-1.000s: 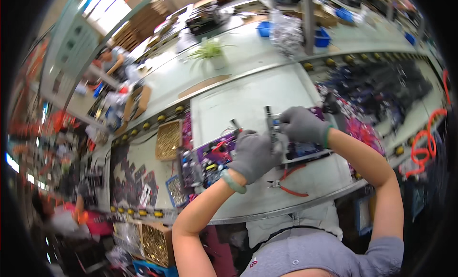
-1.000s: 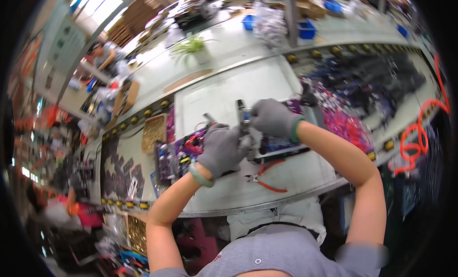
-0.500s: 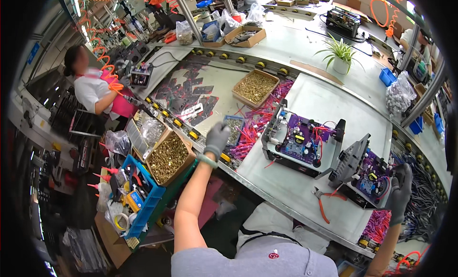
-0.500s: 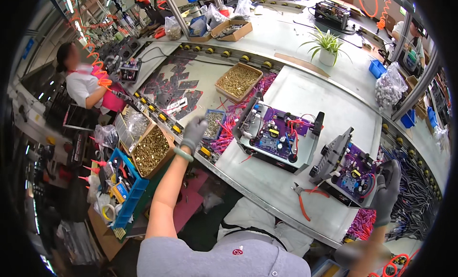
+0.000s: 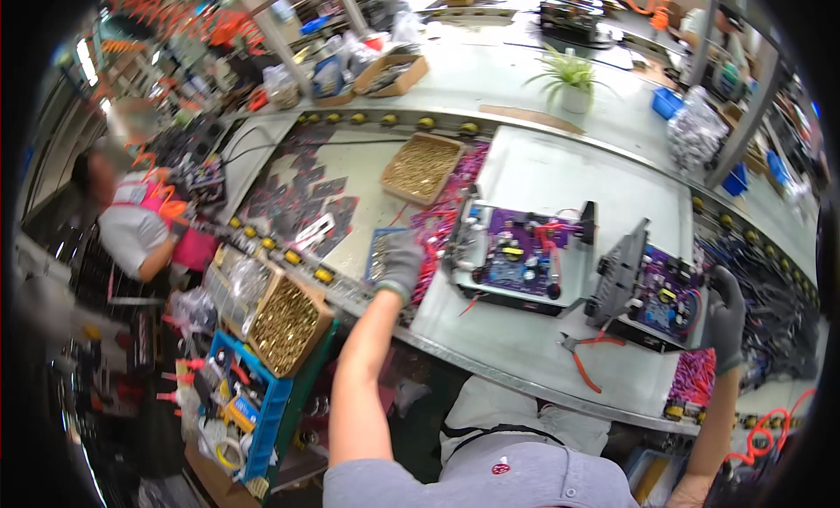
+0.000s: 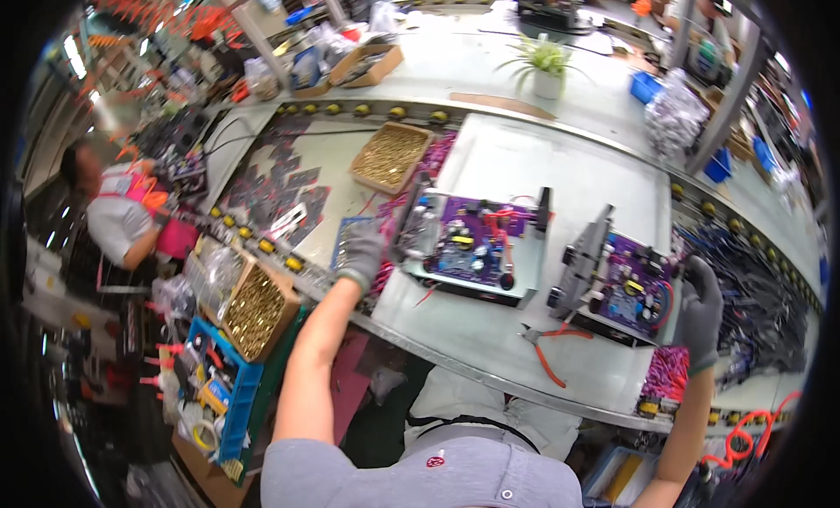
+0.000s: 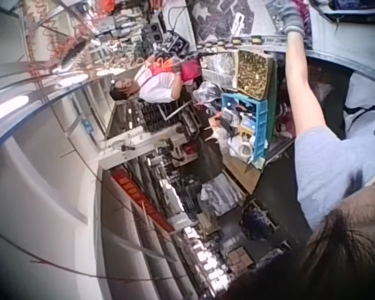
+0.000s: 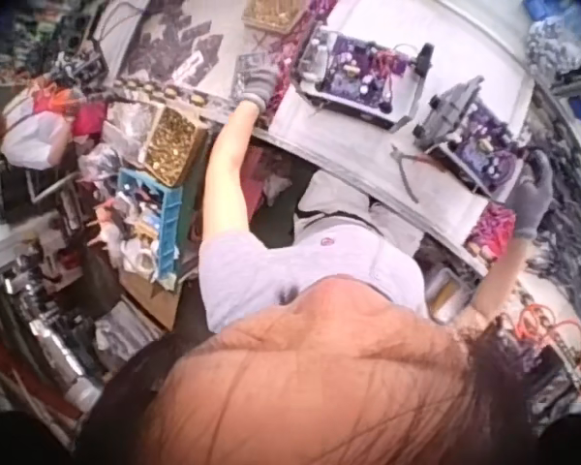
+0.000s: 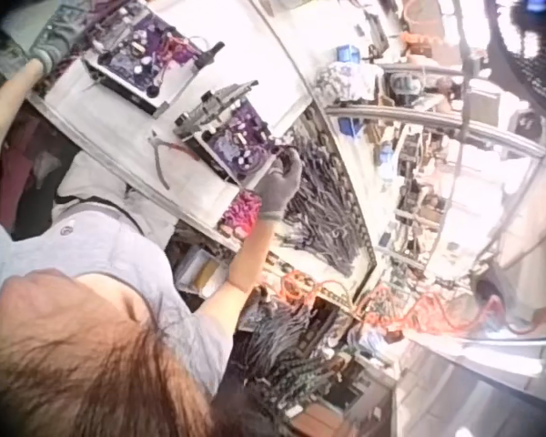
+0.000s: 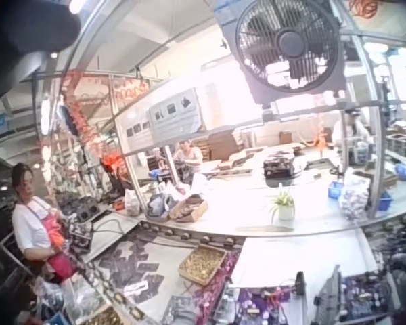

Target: The person assembles electronic components on a workbench, using a soldering iron to connect wires to circuit boards. They handle various colored wires, pliers, and circuit boards, moving between different units on the table to perform soldering and wiring tasks.

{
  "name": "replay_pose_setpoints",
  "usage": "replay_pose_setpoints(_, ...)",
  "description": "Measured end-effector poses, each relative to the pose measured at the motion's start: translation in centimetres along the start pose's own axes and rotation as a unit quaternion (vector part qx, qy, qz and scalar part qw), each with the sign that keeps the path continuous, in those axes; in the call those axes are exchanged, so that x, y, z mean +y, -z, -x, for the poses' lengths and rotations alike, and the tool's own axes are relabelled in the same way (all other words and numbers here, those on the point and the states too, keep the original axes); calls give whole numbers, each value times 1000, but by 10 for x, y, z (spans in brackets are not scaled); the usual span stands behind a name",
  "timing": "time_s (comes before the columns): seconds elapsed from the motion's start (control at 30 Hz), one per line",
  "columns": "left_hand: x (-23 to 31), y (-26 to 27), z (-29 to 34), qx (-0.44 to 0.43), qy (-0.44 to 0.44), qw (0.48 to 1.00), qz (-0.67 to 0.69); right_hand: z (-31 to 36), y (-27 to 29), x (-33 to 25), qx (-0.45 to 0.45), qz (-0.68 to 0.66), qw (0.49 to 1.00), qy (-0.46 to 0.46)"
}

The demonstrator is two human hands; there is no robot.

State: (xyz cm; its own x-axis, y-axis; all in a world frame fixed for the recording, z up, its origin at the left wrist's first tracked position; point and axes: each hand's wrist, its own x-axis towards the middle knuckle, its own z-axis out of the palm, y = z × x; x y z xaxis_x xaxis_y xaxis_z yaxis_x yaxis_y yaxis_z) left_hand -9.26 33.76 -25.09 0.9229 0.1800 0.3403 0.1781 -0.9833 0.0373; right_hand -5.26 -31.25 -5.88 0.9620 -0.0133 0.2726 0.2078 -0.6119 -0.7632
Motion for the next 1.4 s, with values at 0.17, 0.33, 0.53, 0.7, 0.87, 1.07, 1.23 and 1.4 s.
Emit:
replay_pose_setpoints(0.17, -22, 58, 9, -10, -168, 971, -170, 2, 2, -9, 1, -25, 1000, -3)
replay_pose_setpoints(0.33, -83, 125, 9, -177, -25, 982, -67, 1, 0, -14, 14, -32, 999, -4)
replay_pose_setpoints(0.53, 114, 257, -60, -12, 104, 827, 552, -3, 9, -69, 197, 180, 934, 237)
replay_pose_setpoints(0.7, 298, 287, -56, -226, -171, 755, 591, 10, -30, -147, -107, -246, 948, 168)
replay_pose_setpoints(0.87, 420, 230, -57, -127, -298, 785, 528, 8, -12, -95, 76, -292, 941, 152)
replay_pose_setpoints(1.07, 444, 230, -51, -90, -375, 758, 526, 23, 23, -74, 11, -231, 970, 71)
replay_pose_setpoints(1.23, 434, 228, -42, -43, -436, 717, 543, 28, 31, -77, -56, -298, 952, 42)
replay_pose_setpoints(1.4, 431, 233, -38, -39, -475, 720, 504, 23, 44, -73, -68, -167, 977, 113)
